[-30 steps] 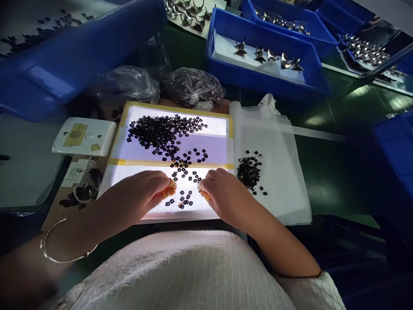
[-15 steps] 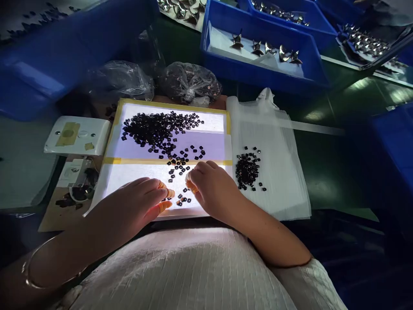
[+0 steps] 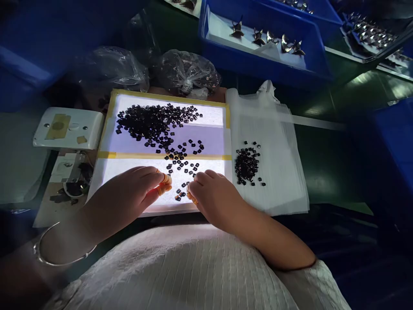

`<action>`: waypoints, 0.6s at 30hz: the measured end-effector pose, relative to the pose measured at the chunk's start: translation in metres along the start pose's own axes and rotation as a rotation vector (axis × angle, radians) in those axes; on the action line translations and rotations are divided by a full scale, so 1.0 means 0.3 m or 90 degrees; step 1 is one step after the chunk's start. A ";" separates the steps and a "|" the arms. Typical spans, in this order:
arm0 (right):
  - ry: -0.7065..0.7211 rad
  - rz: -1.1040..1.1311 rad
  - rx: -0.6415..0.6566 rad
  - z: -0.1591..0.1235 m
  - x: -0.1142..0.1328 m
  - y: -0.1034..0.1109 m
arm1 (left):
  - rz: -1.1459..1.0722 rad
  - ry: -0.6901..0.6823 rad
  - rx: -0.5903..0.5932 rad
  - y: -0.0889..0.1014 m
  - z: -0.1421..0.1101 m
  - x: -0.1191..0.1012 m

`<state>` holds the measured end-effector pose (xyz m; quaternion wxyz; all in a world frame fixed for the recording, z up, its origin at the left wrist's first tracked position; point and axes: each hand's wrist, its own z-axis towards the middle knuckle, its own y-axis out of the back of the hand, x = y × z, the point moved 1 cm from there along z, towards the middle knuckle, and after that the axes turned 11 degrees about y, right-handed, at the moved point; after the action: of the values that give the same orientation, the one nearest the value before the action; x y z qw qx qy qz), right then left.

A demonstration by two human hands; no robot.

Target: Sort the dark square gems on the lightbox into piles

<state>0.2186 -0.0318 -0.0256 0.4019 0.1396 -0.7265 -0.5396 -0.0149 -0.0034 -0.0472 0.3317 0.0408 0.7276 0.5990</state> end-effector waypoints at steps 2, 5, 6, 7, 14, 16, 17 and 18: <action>-0.013 0.008 0.006 0.004 -0.008 0.010 | 0.030 -0.010 -0.030 0.000 -0.002 -0.005; -0.033 -0.008 -0.028 0.005 -0.022 0.023 | 0.030 -0.037 -0.081 -0.002 -0.019 -0.013; -0.035 -0.017 -0.047 0.007 -0.025 0.024 | 0.016 -0.049 -0.086 -0.004 -0.027 -0.016; -0.032 -0.027 -0.065 0.010 -0.025 0.023 | -0.001 -0.062 -0.084 -0.006 -0.035 -0.019; 0.010 -0.029 -0.047 0.065 -0.020 -0.007 | -0.023 -0.108 -0.038 -0.032 -0.057 -0.038; -0.010 -0.005 -0.049 0.066 -0.026 0.003 | -0.016 -0.112 -0.046 -0.034 -0.053 -0.045; -0.020 0.006 -0.052 0.062 -0.029 0.011 | -0.010 -0.117 -0.051 -0.034 -0.052 -0.048; -0.028 0.016 -0.057 0.056 -0.033 0.020 | -0.006 -0.122 -0.056 -0.035 -0.051 -0.050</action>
<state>0.2141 -0.0120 -0.0261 0.3983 0.1006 -0.7121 -0.5693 -0.0080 -0.0261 -0.0492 0.4043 0.0798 0.6657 0.6221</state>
